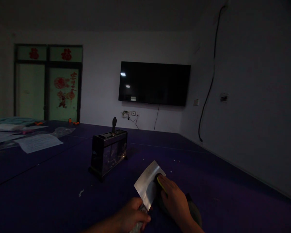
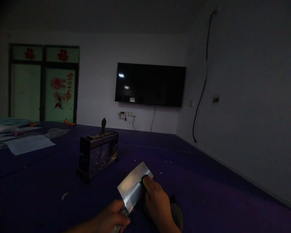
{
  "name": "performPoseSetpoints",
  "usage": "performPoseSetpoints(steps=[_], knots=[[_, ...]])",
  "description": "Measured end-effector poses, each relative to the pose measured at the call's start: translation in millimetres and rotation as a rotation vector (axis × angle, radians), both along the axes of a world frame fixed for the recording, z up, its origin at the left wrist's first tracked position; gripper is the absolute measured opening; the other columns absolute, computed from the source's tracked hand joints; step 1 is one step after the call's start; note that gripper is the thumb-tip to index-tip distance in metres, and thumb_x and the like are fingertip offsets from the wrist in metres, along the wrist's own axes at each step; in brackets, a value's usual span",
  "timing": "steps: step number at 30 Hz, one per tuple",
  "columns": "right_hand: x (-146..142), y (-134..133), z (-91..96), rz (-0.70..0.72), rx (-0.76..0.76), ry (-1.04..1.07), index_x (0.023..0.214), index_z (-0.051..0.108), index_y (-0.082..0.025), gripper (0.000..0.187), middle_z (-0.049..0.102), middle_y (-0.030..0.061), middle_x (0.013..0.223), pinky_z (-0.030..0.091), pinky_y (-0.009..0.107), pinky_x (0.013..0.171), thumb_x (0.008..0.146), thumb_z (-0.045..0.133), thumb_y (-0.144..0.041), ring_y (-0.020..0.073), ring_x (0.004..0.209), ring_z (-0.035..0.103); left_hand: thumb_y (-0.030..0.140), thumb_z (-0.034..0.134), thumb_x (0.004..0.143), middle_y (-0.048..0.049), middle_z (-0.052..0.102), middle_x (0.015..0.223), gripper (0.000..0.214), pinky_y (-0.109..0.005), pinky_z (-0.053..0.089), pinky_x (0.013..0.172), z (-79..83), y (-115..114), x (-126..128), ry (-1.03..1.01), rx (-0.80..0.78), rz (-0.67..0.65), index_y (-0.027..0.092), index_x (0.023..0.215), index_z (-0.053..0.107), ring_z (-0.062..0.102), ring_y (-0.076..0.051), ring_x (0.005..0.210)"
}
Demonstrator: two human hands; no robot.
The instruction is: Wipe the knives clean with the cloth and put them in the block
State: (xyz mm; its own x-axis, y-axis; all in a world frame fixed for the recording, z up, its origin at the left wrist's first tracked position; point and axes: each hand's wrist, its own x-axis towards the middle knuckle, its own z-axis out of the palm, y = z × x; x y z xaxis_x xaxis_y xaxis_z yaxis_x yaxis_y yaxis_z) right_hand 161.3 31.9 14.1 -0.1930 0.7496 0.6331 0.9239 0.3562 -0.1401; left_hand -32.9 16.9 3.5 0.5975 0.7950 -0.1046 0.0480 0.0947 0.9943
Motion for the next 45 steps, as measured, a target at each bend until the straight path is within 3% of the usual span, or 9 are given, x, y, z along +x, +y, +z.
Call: performPoseSetpoints(steps=[8, 13, 18, 25, 31, 38, 45], knots=[[-2.7, -3.2, 2.4, 0.012, -0.014, 0.015, 0.112, 0.057, -0.021, 0.05, 0.056, 0.002, 0.117, 0.038, 0.033, 0.093, 0.068, 0.037, -0.009, 0.0175, 0.107, 0.05, 0.028, 0.05, 0.055, 0.0059, 0.045, 0.052, 0.026, -0.02, 0.023, 0.035, -2.0, -1.4, -2.2, -0.183, -0.017, 0.131, 0.017, 0.078, 0.045, 0.037, -0.006, 0.033], [-2.6, -2.7, 0.8, 0.024, 0.006, 0.03, 0.111, 0.058, -0.023, 0.049, 0.057, 0.0013, 0.115, 0.04, 0.033, 0.091, 0.068, 0.038, -0.01, 0.0173, 0.105, 0.052, 0.032, 0.05, 0.061, 0.0046, 0.049, 0.061, 0.031, -0.02, 0.021, 0.036, 6.1, -5.2, -8.0, -0.349, 0.066, 0.149, 0.018, 0.087, 0.042, 0.039, -0.006, 0.035], [-2.7, -2.9, -0.2, 0.034, 0.047, 0.019, 0.109, 0.059, -0.022, 0.048, 0.058, 0.0015, 0.114, 0.042, 0.031, 0.089, 0.068, 0.037, -0.009, 0.0168, 0.104, 0.053, 0.041, 0.05, 0.068, 0.0036, 0.049, 0.05, 0.027, -0.02, 0.032, 0.045, 10.4, -8.3, -7.5, -0.247, 0.174, 0.241, 0.017, 0.079, 0.043, 0.047, -0.009, 0.045], [-3.8, -6.4, -0.5, 0.053, 0.121, 0.077, 0.102, 0.059, -0.022, 0.043, 0.064, 0.0027, 0.098, 0.048, 0.03, 0.078, 0.065, 0.04, -0.011, 0.0176, 0.089, 0.06, 0.049, 0.049, 0.069, 0.0083, 0.038, 0.042, 0.032, -0.018, 0.027, 0.036, 2.0, 0.1, -6.1, -0.088, 0.251, 0.436, 0.019, 0.079, 0.045, 0.037, -0.008, 0.033], [-5.6, -10.1, -0.3, 0.081, 0.129, 0.134, 0.126, 0.036, -0.025, 0.063, 0.063, 0.0019, 0.097, 0.049, 0.031, 0.075, 0.065, 0.04, -0.01, 0.0176, 0.089, 0.059, 0.039, 0.058, 0.066, 0.0043, 0.045, 0.054, 0.027, -0.018, 0.032, 0.041, 10.6, -5.6, -10.3, -0.037, 0.298, 0.563, 0.017, 0.08, 0.053, 0.041, -0.008, 0.044], [-4.7, -9.0, -0.4, 0.074, 0.143, 0.124, 0.135, 0.017, -0.026, 0.072, 0.063, 0.0016, 0.095, 0.05, 0.031, 0.074, 0.068, 0.039, -0.011, 0.0174, 0.086, 0.06, 0.033, 0.064, 0.06, 0.0015, 0.051, 0.065, 0.062, -0.022, 0.04, 0.052, 15.0, -12.3, -10.3, -0.239, 0.207, 0.483, 0.024, 0.118, 0.046, 0.048, -0.012, 0.057], [-4.8, -9.9, 0.2, 0.079, 0.202, 0.142, 0.137, 0.003, -0.022, 0.075, 0.063, 0.0043, 0.099, 0.05, 0.033, 0.073, 0.072, 0.037, -0.011, 0.0185, 0.089, 0.06, 0.038, 0.065, 0.06, -0.0051, 0.056, 0.085, 0.064, -0.023, 0.04, 0.05, 10.4, -9.3, -10.1, -0.174, 0.268, 0.532, 0.019, 0.117, 0.043, 0.05, -0.012, 0.059]])
